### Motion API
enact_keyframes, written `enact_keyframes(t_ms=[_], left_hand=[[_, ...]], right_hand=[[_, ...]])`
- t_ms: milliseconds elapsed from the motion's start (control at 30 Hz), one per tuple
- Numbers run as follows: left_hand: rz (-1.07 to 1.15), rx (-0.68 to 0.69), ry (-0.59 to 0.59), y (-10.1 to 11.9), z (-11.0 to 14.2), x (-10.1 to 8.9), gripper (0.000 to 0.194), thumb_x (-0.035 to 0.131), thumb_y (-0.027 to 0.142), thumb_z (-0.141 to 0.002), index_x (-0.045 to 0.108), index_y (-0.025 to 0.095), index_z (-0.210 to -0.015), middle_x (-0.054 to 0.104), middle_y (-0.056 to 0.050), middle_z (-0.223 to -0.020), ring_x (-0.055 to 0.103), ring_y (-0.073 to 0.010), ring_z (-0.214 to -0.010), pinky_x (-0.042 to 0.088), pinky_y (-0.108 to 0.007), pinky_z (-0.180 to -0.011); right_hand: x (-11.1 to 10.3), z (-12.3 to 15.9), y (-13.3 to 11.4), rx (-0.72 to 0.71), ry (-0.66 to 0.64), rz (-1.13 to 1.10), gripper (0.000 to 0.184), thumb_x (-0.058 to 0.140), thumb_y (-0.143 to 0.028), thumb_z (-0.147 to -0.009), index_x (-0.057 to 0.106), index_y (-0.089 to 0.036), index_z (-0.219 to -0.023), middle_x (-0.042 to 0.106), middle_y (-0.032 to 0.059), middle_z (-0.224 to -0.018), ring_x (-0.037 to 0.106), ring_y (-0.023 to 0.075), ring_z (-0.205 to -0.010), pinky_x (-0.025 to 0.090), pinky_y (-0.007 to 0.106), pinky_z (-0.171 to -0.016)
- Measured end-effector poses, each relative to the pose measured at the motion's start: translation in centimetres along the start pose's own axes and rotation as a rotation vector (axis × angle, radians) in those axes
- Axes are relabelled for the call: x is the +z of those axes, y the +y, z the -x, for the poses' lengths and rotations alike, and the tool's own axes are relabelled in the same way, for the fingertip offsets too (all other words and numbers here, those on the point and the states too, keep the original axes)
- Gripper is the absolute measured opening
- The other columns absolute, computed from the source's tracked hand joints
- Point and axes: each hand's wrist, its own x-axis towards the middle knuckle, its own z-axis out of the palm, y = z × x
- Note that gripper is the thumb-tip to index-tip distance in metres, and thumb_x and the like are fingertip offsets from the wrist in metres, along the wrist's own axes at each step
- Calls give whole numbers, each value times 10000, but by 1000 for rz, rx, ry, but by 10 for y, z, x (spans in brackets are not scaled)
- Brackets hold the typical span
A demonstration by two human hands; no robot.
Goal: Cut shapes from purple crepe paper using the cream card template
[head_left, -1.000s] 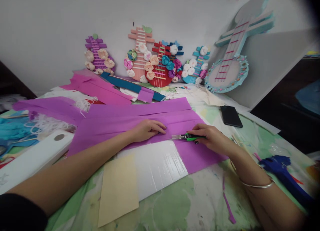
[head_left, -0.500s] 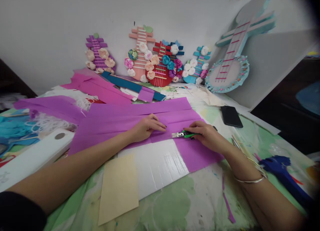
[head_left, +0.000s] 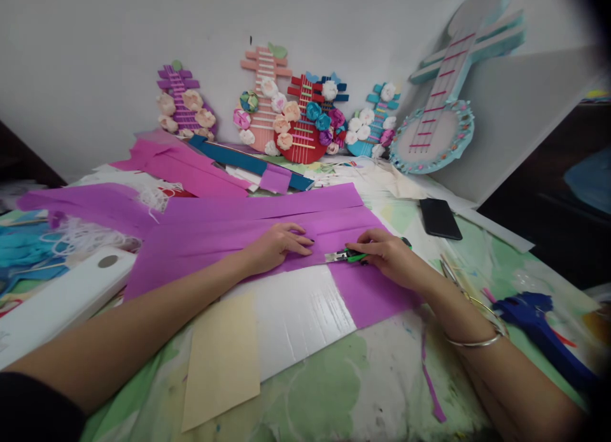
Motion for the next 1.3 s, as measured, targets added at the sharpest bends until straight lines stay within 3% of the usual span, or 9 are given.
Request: enact_keyframes(t_ms=[367,500,600,767,1000,1300], left_hand=[[-28,-67,48,8,-1,-3,472,418,3,-818,711,244,-1097,706,-35,-1140,602,-184,-1135,498,-407,-975],[-83,-194,110,9,-1,-4,404,525,133,-845,628,210,-1227,625,-72,-1283,525,-242,-1241,385,-488,-1076],[-107,-322,136,6,0,-4,433,582,246,-849,578,175,-1276,597,-114,-1309,530,-283,-1221,391,-498,-1055],[-77,-440,173,3,0,-5,390,581,239,-837,597,147,-1215,626,-118,-1222,571,-266,-1134,430,-458,-1011],[17,-498,283,-1,0,-8,322,531,163,-821,640,180,-1124,675,-59,-1079,632,-186,-963,518,-340,-868],[-13,-533,347,2,1,-6,302,534,150,-798,642,174,-1078,681,-49,-985,630,-188,-893,512,-340,-827]], right_hand=[[-8,6,5,31,11,27,521,460,-3,-809,666,-253,-1216,646,93,-1042,606,217,-948,508,371,-854],[-7,5,2,33,20,23,520,454,-11,-820,654,-255,-1233,636,97,-1045,604,219,-945,510,382,-840],[-5,4,2,29,14,21,530,451,2,-809,657,-250,-1228,635,99,-1041,604,220,-933,510,382,-826],[-4,4,1,35,-12,17,520,452,15,-807,657,-214,-1226,637,109,-1043,604,215,-923,504,375,-822],[-5,6,1,47,-31,-10,522,467,8,-814,652,-236,-1237,641,100,-1053,616,210,-928,504,366,-832],[-4,5,2,41,-22,9,537,477,19,-795,656,-238,-1231,646,99,-1056,619,216,-936,509,371,-835]])
